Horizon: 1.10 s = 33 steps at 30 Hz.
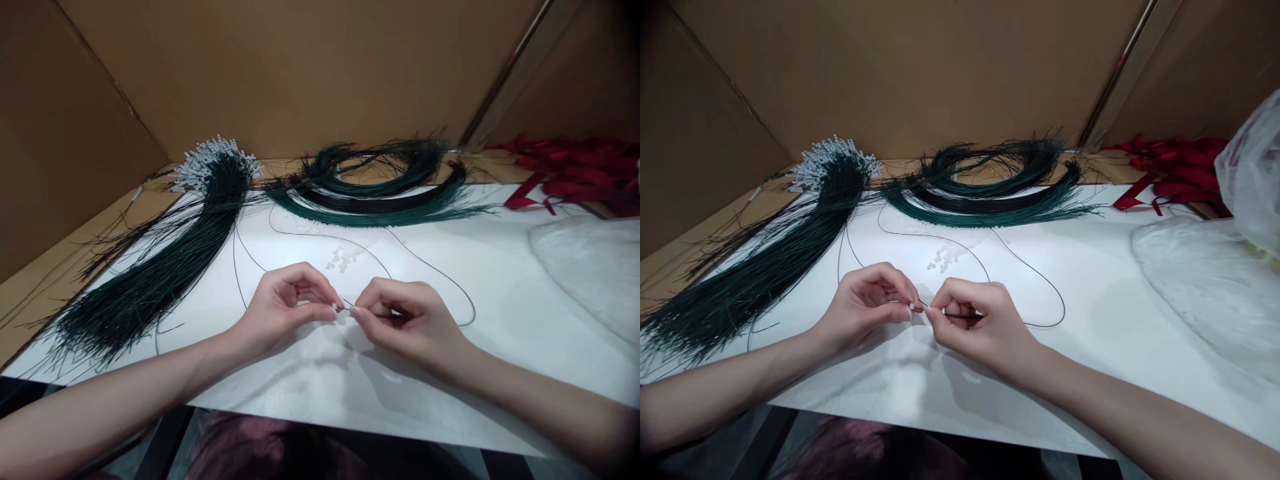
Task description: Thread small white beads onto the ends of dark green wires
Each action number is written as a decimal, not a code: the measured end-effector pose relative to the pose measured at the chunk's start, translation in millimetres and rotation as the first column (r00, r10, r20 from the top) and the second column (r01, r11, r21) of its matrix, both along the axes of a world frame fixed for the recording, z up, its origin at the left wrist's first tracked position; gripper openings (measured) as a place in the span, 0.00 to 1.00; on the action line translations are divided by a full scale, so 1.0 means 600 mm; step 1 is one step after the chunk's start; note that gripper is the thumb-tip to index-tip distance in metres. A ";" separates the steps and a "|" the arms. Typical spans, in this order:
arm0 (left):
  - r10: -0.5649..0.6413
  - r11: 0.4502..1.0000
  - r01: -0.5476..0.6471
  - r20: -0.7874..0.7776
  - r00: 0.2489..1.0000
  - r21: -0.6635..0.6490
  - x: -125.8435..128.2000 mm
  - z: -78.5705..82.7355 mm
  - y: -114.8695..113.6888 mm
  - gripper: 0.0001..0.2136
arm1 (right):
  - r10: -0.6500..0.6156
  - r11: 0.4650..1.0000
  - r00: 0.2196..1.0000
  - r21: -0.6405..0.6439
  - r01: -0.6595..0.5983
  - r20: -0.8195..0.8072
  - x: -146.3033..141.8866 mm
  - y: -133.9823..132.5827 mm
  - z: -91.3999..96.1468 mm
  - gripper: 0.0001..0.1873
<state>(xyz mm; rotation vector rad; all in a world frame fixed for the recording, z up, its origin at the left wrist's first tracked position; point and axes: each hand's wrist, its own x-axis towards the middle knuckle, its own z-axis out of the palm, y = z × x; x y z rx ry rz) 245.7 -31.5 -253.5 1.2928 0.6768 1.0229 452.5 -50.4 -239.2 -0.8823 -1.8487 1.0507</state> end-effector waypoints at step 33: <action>0.046 0.987 -0.035 -0.070 0.996 0.156 0.003 -0.001 0.002 0.14 | -0.005 0.999 0.999 -0.040 0.007 0.050 0.000 -0.001 -0.002 0.11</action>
